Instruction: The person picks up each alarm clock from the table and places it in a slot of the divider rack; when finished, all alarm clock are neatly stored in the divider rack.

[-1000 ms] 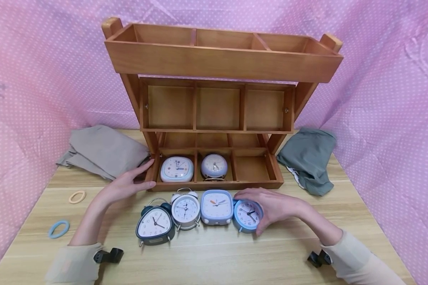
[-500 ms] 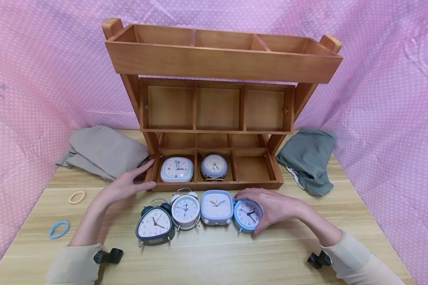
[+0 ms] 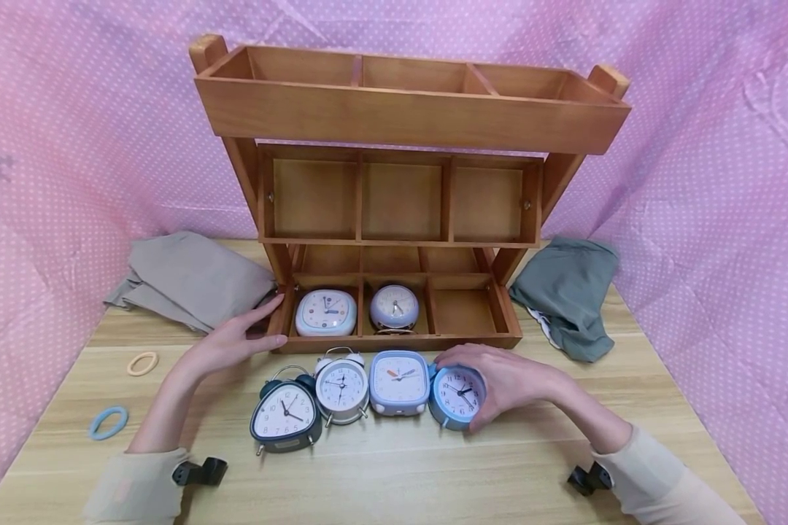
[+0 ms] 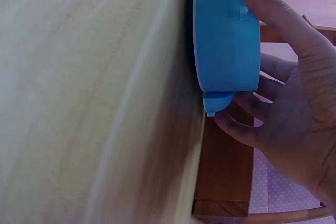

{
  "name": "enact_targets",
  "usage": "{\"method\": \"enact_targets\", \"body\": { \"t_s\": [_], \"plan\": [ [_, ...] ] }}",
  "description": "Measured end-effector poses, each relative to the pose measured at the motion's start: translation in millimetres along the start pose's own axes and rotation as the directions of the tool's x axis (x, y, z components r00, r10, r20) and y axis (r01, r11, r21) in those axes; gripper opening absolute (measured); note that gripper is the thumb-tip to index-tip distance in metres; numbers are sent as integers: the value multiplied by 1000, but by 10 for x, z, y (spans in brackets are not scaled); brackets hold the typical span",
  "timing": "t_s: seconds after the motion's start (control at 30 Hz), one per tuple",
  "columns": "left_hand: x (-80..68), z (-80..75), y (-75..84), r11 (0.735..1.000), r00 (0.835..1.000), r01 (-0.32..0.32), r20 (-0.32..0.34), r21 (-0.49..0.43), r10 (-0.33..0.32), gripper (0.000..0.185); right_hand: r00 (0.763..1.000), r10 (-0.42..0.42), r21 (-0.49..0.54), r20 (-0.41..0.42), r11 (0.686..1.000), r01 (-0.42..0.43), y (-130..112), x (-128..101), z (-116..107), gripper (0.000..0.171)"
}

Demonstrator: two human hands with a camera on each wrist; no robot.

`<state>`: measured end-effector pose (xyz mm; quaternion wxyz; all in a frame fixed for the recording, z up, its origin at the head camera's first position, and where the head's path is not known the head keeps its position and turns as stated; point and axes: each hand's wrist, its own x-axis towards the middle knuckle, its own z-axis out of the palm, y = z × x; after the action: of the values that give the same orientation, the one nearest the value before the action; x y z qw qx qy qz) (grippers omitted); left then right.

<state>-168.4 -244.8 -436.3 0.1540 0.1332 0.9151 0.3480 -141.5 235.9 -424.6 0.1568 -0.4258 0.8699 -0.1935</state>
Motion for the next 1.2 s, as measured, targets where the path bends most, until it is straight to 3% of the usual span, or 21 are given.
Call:
{"method": "enact_targets", "body": {
  "t_s": [0.4, 0.67, 0.83, 1.0, 1.2],
  "plan": [
    [0, -16, -19, 1000, 1000, -2, -8, 1, 2, 83, 999, -24, -20, -34, 1000, 23, -24, -123, -369, 91],
    [-5, 2, -16, 1000, 1000, -4, -8, 3, 4, 83, 988, -57, 10, -143, 998, 59, 23, -57, -664, 90],
    [-3, 6, -14, 1000, 1000, -5, -5, 8, 5, 82, 977, 14, 36, -213, 999, -7, 123, 29, -737, 89],
    [-2, 5, -12, 1000, 1000, -6, -4, 4, 6, 82, 950, 112, 51, -291, 994, -101, 253, 122, -746, 90],
    [-9, -1, -11, 1000, 1000, -3, -6, 0, 3, 83, 924, 226, 67, -308, 974, -216, 384, 227, -748, 86]
  ]
}}
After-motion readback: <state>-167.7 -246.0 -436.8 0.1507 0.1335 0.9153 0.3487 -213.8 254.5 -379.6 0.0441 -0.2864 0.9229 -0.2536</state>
